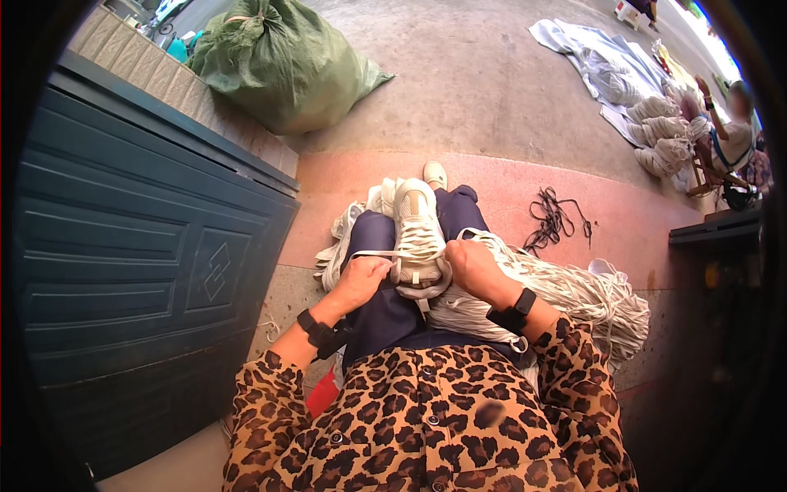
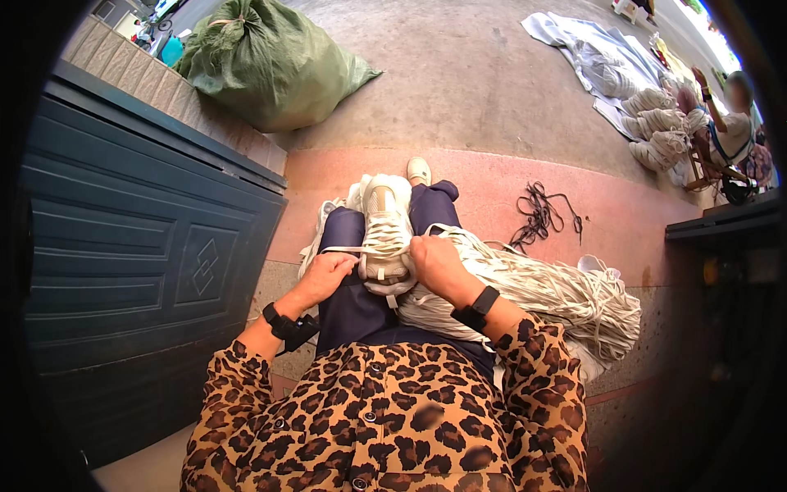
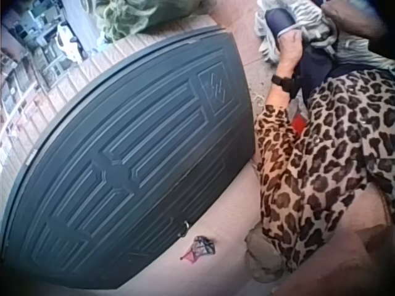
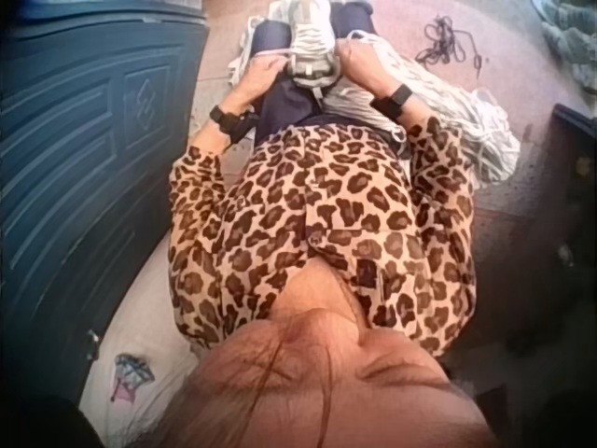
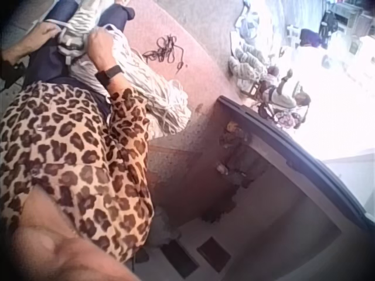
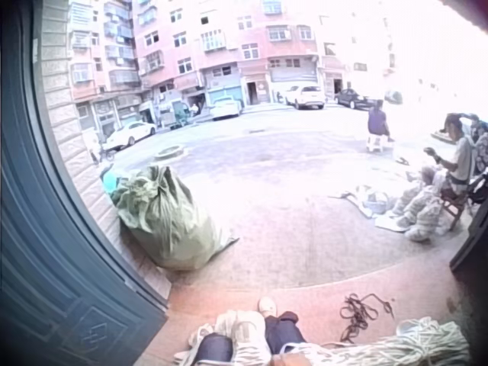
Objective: Insert and thread laces through the eyelets of white athletic shoe uppers.
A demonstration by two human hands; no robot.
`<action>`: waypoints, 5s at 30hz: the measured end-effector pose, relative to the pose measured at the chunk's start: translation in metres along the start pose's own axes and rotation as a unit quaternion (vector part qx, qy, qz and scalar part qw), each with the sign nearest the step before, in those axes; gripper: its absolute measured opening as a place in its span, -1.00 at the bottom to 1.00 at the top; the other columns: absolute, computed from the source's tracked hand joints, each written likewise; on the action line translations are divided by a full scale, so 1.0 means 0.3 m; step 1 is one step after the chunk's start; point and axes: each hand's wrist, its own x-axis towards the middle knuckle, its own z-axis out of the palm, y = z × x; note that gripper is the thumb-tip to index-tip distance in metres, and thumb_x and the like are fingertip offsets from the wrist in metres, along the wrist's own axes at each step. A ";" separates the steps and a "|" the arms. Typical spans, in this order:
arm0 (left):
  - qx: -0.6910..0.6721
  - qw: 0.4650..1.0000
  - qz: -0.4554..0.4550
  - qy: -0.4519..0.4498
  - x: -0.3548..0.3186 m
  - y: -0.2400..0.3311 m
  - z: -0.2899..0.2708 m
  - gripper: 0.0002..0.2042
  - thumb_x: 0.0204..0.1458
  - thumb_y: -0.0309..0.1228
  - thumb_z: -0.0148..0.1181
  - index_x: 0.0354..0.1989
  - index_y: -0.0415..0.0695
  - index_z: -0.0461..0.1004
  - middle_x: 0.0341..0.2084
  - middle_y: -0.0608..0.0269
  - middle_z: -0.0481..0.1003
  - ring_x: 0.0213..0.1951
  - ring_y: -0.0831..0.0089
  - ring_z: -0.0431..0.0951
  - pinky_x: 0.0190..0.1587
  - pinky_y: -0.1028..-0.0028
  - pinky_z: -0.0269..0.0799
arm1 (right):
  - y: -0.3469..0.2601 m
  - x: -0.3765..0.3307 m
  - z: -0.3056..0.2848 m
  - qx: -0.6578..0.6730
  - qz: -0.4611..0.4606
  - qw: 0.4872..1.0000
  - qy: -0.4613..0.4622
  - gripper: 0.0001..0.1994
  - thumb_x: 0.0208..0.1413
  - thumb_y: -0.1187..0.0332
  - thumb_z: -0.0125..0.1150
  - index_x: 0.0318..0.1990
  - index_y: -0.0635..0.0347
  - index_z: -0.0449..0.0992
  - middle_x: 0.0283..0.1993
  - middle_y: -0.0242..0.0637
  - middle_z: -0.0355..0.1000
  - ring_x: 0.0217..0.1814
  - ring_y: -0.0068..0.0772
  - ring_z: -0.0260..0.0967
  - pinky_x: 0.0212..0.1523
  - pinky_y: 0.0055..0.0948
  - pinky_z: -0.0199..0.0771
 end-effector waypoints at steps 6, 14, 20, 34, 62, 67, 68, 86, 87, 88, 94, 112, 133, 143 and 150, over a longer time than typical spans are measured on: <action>0.065 0.995 0.045 0.068 -0.002 -0.055 0.019 -0.82 0.00 -0.40 0.05 -0.38 -0.29 0.48 -0.45 0.07 0.50 -0.35 0.27 0.47 -0.26 0.39 0.35 | -0.061 0.022 -0.038 -0.317 -0.214 0.924 0.013 -0.93 -0.08 0.41 -0.04 -0.47 0.17 0.37 -0.52 -0.34 0.32 -0.38 -0.39 0.30 -0.26 -0.34 0.20; 0.253 0.943 0.173 0.134 0.002 -0.008 0.040 -0.94 -0.10 -0.48 0.05 -0.48 -0.17 0.43 -0.55 0.18 0.39 -0.41 0.21 0.33 -0.35 0.30 0.24 | -0.030 0.016 -0.009 -0.223 -0.169 0.959 0.052 -0.92 -0.07 0.36 0.01 -0.47 0.15 0.36 -0.52 -0.31 0.37 -0.37 -0.34 0.32 -0.21 -0.30 0.14; 0.435 0.855 0.260 0.107 0.045 0.052 0.059 -0.97 -0.23 -0.46 0.00 -0.58 -0.10 0.35 -0.59 0.28 0.30 -0.40 0.35 0.29 -0.37 0.40 0.15 | -0.027 0.018 0.014 -0.177 -0.112 0.973 0.095 -0.89 -0.04 0.33 0.03 -0.50 0.14 0.36 -0.52 -0.28 0.38 -0.36 -0.30 0.33 -0.26 -0.27 0.14; 0.303 0.919 0.153 0.199 0.000 -0.016 0.056 -0.93 -0.13 -0.39 0.08 -0.53 -0.09 0.43 -0.50 0.33 0.43 -0.30 0.32 0.32 -0.28 0.30 0.15 | 0.022 -0.006 0.006 -0.098 -0.074 0.987 0.099 -0.89 -0.07 0.29 0.11 -0.46 0.11 0.47 -0.43 -0.29 0.38 -0.25 -0.26 0.29 -0.23 -0.23 0.19; 0.157 0.945 -0.114 0.265 -0.018 -0.504 -0.123 -0.81 -0.09 -0.59 -0.04 -0.29 -0.24 0.46 -0.40 -0.07 0.48 -0.33 0.15 0.51 -0.29 0.39 0.39 | 0.165 0.113 -0.158 -0.015 -0.065 0.995 0.067 -0.82 -0.11 0.50 0.06 -0.29 0.16 0.47 -0.32 -0.25 0.43 -0.19 -0.20 0.32 -0.19 -0.23 0.26; 0.106 0.982 -0.119 0.105 -0.220 -0.621 0.068 -0.70 -0.30 -0.67 0.13 -0.27 -0.27 0.44 -0.36 -0.15 0.46 -0.24 -0.04 0.47 -0.20 0.27 0.39 | 0.145 0.078 -0.139 -0.143 -0.106 0.983 0.034 -0.85 -0.19 0.49 0.12 -0.37 0.18 0.49 -0.41 -0.28 0.39 -0.24 -0.25 0.29 -0.11 -0.29 0.19; 0.031 0.981 -0.117 0.153 -0.232 -0.652 0.108 -0.65 -0.31 -0.67 0.17 -0.23 -0.27 0.43 -0.32 -0.08 0.48 -0.23 0.05 0.48 -0.20 0.31 0.39 | 0.138 0.087 -0.135 -0.142 -0.108 0.983 0.033 -0.85 -0.19 0.49 0.12 -0.37 0.18 0.49 -0.41 -0.28 0.39 -0.24 -0.25 0.29 -0.11 -0.29 0.19; -0.395 0.876 -0.234 0.148 -0.194 -0.590 0.097 -0.46 -0.20 -0.63 0.23 0.04 -0.19 0.22 -0.14 0.26 0.38 -0.08 0.44 0.39 -0.11 0.49 0.37 | -0.075 -0.021 -1.009 0.324 -0.024 0.828 0.457 -0.75 0.20 0.34 -0.11 -0.04 0.25 0.35 -0.50 -0.46 0.26 -0.49 -0.75 0.16 -0.50 -0.75 0.17; -0.312 0.911 -0.174 0.204 -0.219 -0.602 0.111 -0.45 -0.21 -0.61 0.25 0.04 -0.20 0.22 -0.13 0.25 0.37 -0.09 0.43 0.40 -0.11 0.49 0.37 | -0.068 -0.056 -1.015 0.379 -0.001 0.850 0.367 -0.75 0.20 0.33 -0.11 -0.05 0.25 0.34 -0.60 -0.53 0.17 -0.58 -0.83 0.05 -0.60 -0.77 0.07; -0.222 0.934 -0.113 0.255 -0.247 -0.613 0.127 -0.43 -0.23 -0.60 0.27 0.04 -0.22 0.21 -0.12 0.23 0.35 -0.11 0.41 0.40 -0.11 0.49 0.37 | -0.060 -0.068 -1.003 0.381 -0.002 0.852 0.359 -0.75 0.20 0.33 -0.11 -0.05 0.25 0.34 -0.60 -0.53 0.17 -0.58 -0.83 0.05 -0.60 -0.77 0.07; -0.042 0.966 0.039 0.253 -0.258 -0.515 0.006 -0.66 -0.22 -0.57 0.18 -0.17 -0.27 0.39 -0.26 0.20 0.39 -0.25 0.50 0.42 -0.22 0.52 0.36 | 0.023 -0.081 -0.620 0.529 0.141 0.810 0.211 -0.69 0.20 0.06 -0.15 -0.28 0.08 0.39 -0.77 -0.62 -0.10 -0.79 -0.77 -0.22 -0.81 -0.65 -0.26; 0.290 0.937 0.184 0.065 -0.188 0.203 0.192 -0.77 -0.13 -0.32 0.17 -0.29 -0.03 0.35 -0.61 0.14 0.33 -0.55 0.14 0.45 -0.53 0.25 0.35 | -0.041 -0.238 -0.053 0.706 0.303 0.640 0.015 -0.68 0.20 0.11 -0.21 -0.24 0.18 0.33 -0.73 -0.52 0.07 -0.81 -0.68 -0.15 -0.81 -0.66 -0.17; 0.392 0.894 0.211 -0.050 -0.157 0.200 0.297 -0.86 -0.09 -0.45 0.02 -0.34 -0.19 0.34 -0.46 0.06 0.35 -0.51 0.17 0.51 -0.53 0.30 0.43 | -0.139 -0.168 0.006 -0.101 0.036 0.991 0.074 -0.62 0.09 0.12 -0.06 -0.24 0.34 0.35 -0.67 -0.14 0.39 -0.61 -0.19 0.41 -0.62 -0.32 0.36; 0.111 0.980 0.000 0.163 -0.157 0.105 0.200 -0.63 -0.02 -0.23 0.10 -0.23 -0.31 0.27 -0.46 -0.18 0.44 -0.40 -0.07 0.46 -0.37 0.15 0.36 | -0.098 -0.173 -0.005 -0.204 -0.096 0.959 0.170 -0.88 0.02 0.41 -0.05 -0.52 0.18 0.31 -0.80 -0.39 0.23 -0.75 -0.40 0.33 -0.72 -0.46 0.31; 0.223 0.969 -0.025 0.100 -0.160 0.110 0.228 -0.76 0.06 -0.34 -0.04 -0.30 -0.33 0.26 -0.55 -0.21 0.43 -0.44 -0.10 0.45 -0.39 0.11 0.37 | -0.148 -0.231 0.051 -0.130 0.001 0.984 0.124 -0.79 0.15 0.29 -0.10 -0.49 0.18 0.27 -0.74 -0.25 0.31 -0.72 -0.31 0.34 -0.73 -0.39 0.30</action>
